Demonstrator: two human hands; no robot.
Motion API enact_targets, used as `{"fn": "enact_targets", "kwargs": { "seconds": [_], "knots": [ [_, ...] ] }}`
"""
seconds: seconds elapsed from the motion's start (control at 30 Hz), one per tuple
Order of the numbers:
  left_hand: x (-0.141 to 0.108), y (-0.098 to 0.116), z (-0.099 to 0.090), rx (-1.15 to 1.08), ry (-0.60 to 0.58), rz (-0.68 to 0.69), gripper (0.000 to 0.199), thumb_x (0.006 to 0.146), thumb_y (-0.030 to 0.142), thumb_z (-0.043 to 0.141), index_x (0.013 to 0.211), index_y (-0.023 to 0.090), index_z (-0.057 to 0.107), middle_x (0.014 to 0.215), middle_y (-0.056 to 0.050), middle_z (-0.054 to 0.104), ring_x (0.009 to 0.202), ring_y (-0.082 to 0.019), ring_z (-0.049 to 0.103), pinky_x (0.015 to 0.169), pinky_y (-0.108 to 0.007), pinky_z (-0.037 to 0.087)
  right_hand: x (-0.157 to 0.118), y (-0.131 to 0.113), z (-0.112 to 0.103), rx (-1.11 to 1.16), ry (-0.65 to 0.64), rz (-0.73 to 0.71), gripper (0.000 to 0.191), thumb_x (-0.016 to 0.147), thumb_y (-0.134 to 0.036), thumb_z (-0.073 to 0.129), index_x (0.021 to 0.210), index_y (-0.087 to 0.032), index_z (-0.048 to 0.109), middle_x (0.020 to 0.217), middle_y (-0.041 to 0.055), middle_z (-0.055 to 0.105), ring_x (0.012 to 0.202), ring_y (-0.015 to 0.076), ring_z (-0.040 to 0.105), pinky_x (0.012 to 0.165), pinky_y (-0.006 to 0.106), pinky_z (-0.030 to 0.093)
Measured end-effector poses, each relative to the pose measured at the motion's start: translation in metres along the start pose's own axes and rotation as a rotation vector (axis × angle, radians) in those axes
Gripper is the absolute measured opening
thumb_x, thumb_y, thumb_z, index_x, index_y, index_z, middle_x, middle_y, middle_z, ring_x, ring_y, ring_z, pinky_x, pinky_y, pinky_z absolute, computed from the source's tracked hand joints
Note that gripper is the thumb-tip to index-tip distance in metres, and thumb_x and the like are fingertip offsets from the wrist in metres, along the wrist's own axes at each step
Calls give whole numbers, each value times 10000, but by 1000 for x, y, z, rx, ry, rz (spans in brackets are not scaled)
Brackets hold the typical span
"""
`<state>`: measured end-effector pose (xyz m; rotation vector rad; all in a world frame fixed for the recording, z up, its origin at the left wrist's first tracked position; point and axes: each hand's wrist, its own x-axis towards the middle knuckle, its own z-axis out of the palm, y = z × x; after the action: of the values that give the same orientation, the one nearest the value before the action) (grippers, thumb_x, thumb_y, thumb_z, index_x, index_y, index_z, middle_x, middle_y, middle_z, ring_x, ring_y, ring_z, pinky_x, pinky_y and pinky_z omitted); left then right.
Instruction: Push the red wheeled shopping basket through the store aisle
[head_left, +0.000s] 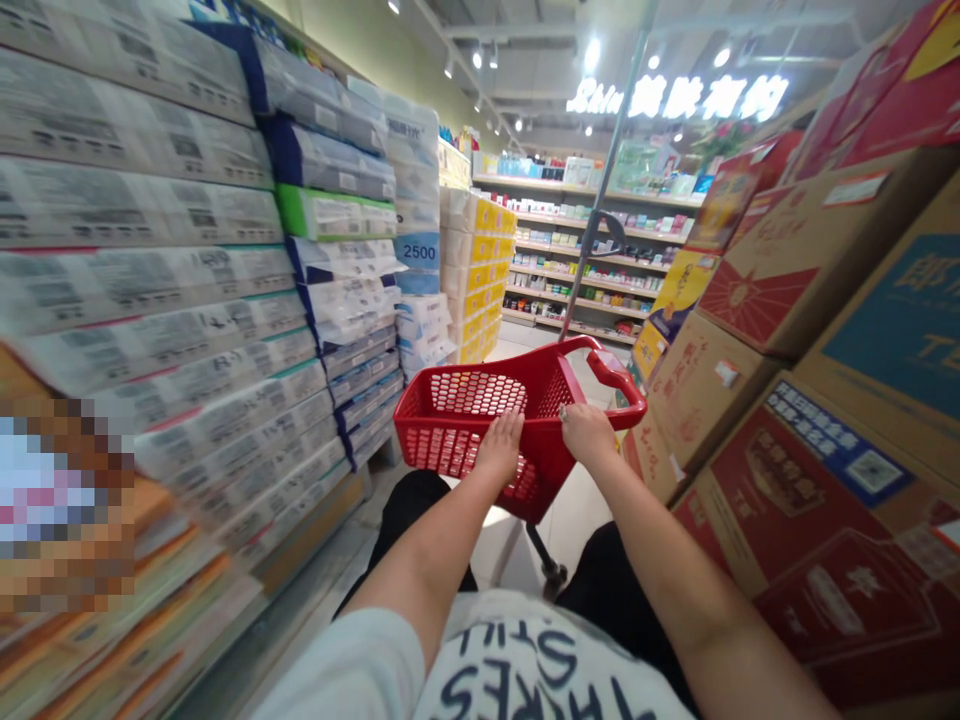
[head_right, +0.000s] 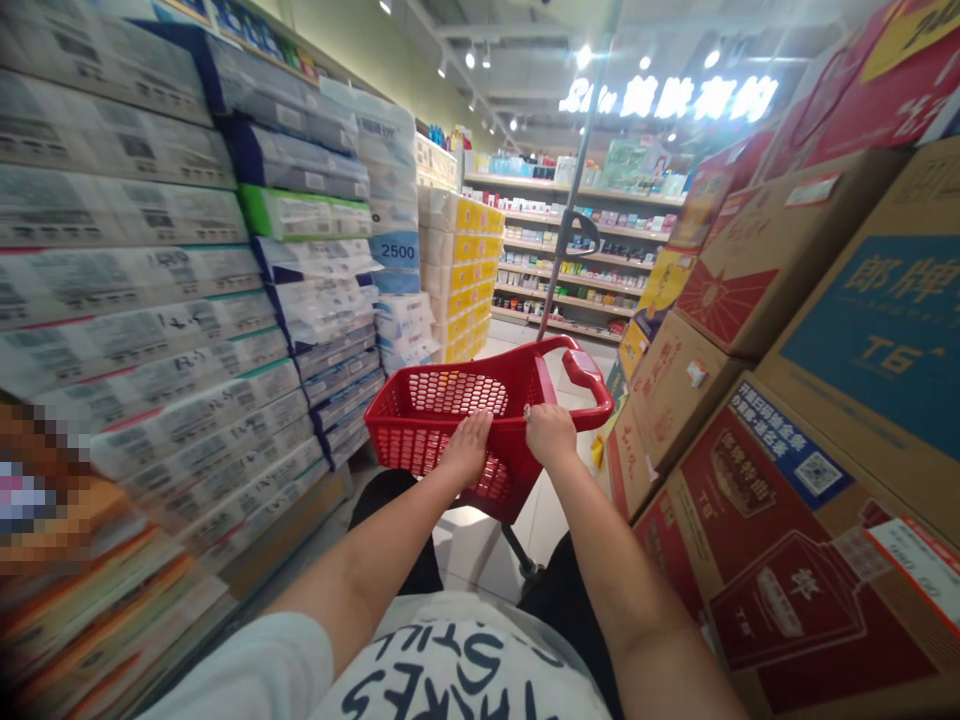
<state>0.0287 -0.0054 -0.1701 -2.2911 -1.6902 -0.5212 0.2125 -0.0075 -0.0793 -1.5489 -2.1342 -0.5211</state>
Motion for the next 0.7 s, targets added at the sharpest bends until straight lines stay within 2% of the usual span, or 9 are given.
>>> {"fn": "enact_targets", "kwargs": {
  "seconds": [0.13, 0.3, 0.5, 0.7],
  "knots": [
    [4, 1, -5, 37, 6, -36, 716, 816, 100, 355, 1517, 146, 217, 1575, -65, 218, 1453, -212, 171, 1189, -425, 154, 4, 2, -3, 4, -44, -11, 286, 951, -233, 407, 849, -157, 662, 906, 109, 701, 867, 215, 622, 801, 319, 387],
    [14, -2, -1, 39, -9, -96, 697, 822, 80, 333, 1510, 154, 244, 1565, -70, 247, 1445, -229, 200, 1183, -451, 153, 6, -5, -5, 10, -37, -31, 319, 961, -240, 374, 859, -165, 668, 900, 107, 699, 874, 217, 618, 795, 323, 383],
    [25, -15, 0, 63, -54, -162, 684, 834, 93, 315, 1509, 180, 252, 1555, -76, 273, 1431, -254, 240, 1171, -491, 158, 5, -22, -2, 20, -6, -28, 188, 884, -238, 484, 885, -175, 660, 921, 100, 682, 895, 228, 584, 832, 334, 367],
    [25, -20, -13, 76, -163, -255, 703, 828, 154, 389, 1513, 158, 233, 1571, -84, 227, 1447, -276, 180, 1171, -489, 131, -2, -48, -5, -29, 2, -36, 181, 875, -220, 487, 931, -146, 642, 949, 122, 659, 921, 251, 556, 852, 364, 347]
  ]
}}
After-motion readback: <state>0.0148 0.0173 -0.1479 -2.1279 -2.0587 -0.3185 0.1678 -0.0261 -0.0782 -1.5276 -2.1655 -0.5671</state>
